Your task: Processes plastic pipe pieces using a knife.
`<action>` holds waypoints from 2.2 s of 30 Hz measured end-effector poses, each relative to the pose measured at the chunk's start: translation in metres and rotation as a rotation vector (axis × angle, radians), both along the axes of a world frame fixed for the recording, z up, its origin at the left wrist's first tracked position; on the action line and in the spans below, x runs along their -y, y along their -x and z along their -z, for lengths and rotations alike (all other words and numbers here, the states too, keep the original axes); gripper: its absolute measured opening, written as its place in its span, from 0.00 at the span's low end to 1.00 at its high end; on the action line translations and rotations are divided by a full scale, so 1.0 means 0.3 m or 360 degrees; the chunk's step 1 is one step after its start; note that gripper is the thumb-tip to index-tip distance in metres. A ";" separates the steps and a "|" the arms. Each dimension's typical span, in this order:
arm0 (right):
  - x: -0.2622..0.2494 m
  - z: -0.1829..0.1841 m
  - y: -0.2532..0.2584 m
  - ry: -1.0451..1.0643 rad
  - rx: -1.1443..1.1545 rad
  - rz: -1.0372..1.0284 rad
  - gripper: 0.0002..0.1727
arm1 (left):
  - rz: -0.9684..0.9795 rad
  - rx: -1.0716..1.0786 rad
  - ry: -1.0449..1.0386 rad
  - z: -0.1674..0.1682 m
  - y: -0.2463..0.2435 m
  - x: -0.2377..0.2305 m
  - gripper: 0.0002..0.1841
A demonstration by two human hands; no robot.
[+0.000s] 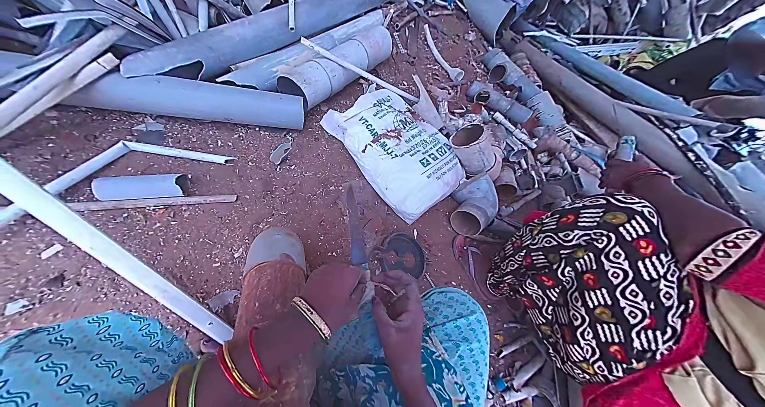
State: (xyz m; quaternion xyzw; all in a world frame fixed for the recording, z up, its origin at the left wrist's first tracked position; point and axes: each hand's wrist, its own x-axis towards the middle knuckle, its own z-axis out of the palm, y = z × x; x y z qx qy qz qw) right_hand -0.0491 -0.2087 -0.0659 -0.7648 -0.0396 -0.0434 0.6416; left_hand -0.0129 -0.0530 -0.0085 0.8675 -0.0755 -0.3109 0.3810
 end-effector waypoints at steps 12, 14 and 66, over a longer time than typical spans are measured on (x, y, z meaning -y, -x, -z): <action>-0.009 0.001 0.010 0.0053 0.0128 -0.0016 0.26 | -0.0509 -0.0427 0.0618 0.070 0.008 -0.013 0.08; -0.013 -0.002 0.014 0.0048 0.0147 -0.0019 0.25 | -0.0421 -0.0359 0.0501 0.060 0.009 -0.014 0.09; 0.056 -0.028 -0.035 -0.0129 -0.0154 -0.0473 0.24 | -0.0664 -0.0388 0.1685 0.096 0.078 -0.026 0.15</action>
